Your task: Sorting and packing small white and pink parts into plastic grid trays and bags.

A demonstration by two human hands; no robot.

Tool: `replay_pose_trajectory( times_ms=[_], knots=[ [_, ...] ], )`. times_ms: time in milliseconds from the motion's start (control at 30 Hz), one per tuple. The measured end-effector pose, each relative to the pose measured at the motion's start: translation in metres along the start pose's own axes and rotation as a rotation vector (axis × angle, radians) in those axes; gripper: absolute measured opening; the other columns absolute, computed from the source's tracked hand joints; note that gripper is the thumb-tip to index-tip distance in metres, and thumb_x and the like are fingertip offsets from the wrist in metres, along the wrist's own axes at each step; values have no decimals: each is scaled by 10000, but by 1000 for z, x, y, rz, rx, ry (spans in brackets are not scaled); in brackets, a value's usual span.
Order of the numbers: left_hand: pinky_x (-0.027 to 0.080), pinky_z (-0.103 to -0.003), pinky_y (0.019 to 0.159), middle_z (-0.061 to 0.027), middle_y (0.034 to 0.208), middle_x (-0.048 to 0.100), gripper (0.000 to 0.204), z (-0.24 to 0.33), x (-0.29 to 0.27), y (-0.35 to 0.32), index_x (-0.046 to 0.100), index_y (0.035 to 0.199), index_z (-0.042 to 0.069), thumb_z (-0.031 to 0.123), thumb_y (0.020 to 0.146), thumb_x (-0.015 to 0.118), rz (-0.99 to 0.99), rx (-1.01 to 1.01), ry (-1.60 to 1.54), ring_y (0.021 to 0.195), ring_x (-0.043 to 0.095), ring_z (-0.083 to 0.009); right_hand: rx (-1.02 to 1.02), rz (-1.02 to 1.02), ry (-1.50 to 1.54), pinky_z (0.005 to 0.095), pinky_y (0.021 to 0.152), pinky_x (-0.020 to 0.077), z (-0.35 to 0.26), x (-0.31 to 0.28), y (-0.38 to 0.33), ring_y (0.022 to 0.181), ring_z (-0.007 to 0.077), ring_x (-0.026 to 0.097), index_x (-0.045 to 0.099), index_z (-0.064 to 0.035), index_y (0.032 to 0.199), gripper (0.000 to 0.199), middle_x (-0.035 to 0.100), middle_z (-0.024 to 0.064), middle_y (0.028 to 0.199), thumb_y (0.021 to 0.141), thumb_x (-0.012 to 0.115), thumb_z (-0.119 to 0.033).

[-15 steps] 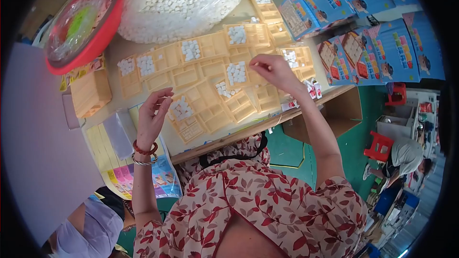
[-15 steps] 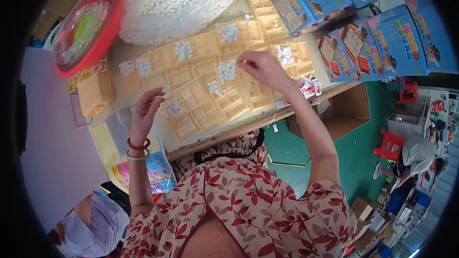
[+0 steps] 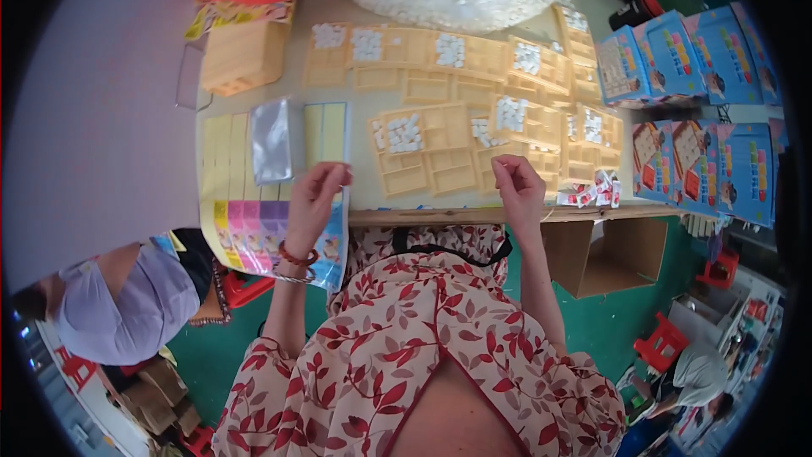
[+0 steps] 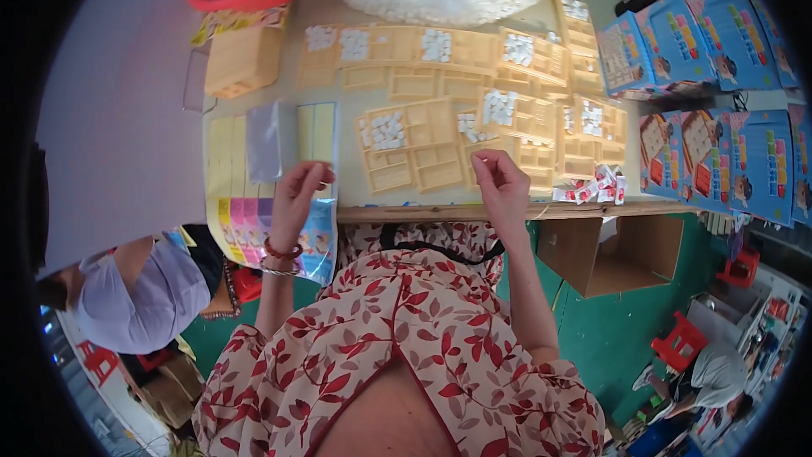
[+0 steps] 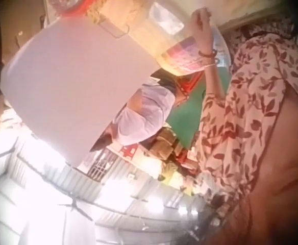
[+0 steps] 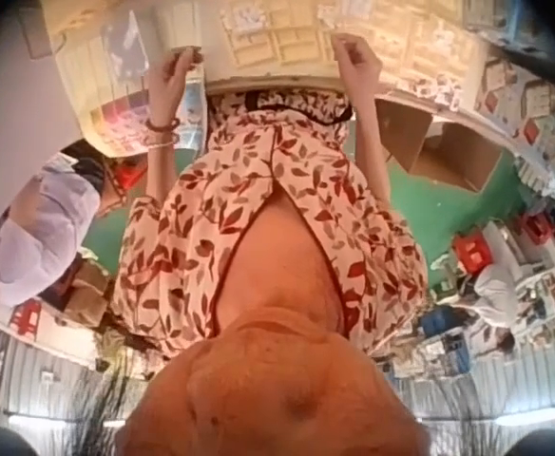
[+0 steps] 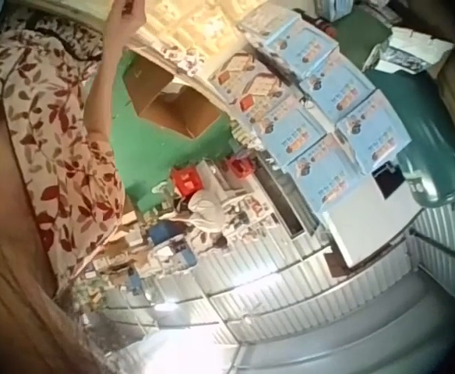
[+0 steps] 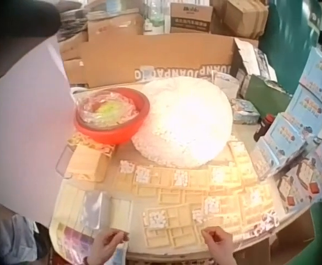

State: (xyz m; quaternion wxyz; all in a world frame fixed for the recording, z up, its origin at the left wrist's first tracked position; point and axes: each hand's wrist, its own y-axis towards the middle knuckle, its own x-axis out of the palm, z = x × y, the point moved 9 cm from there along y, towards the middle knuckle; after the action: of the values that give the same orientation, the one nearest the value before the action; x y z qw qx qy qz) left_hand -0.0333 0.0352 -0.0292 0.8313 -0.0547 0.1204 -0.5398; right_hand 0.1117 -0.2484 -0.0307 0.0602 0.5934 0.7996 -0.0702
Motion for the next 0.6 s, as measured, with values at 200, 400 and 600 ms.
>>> replay_pose_trajectory(
  times_ms=[200, 400, 600],
  knots=[
    [453, -202, 696, -10, 758, 597, 207, -27, 20, -33, 593, 877, -16, 167, 925, 507, -85, -69, 42, 739, 555, -63, -105, -147, -240, 191, 540, 375, -25, 46, 3, 606, 40, 459, 632, -1, 875, 78, 550, -13, 681, 840, 610, -67],
    [444, -191, 666, -4, 728, 593, 183, -16, 37, -40, 590, 892, -16, 159, 908, 538, -113, -29, 21, 704, 546, -52, -373, -263, -418, 238, 579, 417, -67, 90, 53, 618, 112, 507, 638, -8, 874, 101, 619, 53, 771, 814, 616, -87],
    [418, -188, 597, 8, 666, 570, 187, -33, 20, -45, 564, 817, -9, 162, 890, 564, -44, -17, 66, 647, 516, -39, -318, -362, -393, 235, 569, 413, -72, 125, 48, 624, 96, 515, 636, -8, 857, 113, 609, 40, 727, 813, 624, -111]
  ],
)
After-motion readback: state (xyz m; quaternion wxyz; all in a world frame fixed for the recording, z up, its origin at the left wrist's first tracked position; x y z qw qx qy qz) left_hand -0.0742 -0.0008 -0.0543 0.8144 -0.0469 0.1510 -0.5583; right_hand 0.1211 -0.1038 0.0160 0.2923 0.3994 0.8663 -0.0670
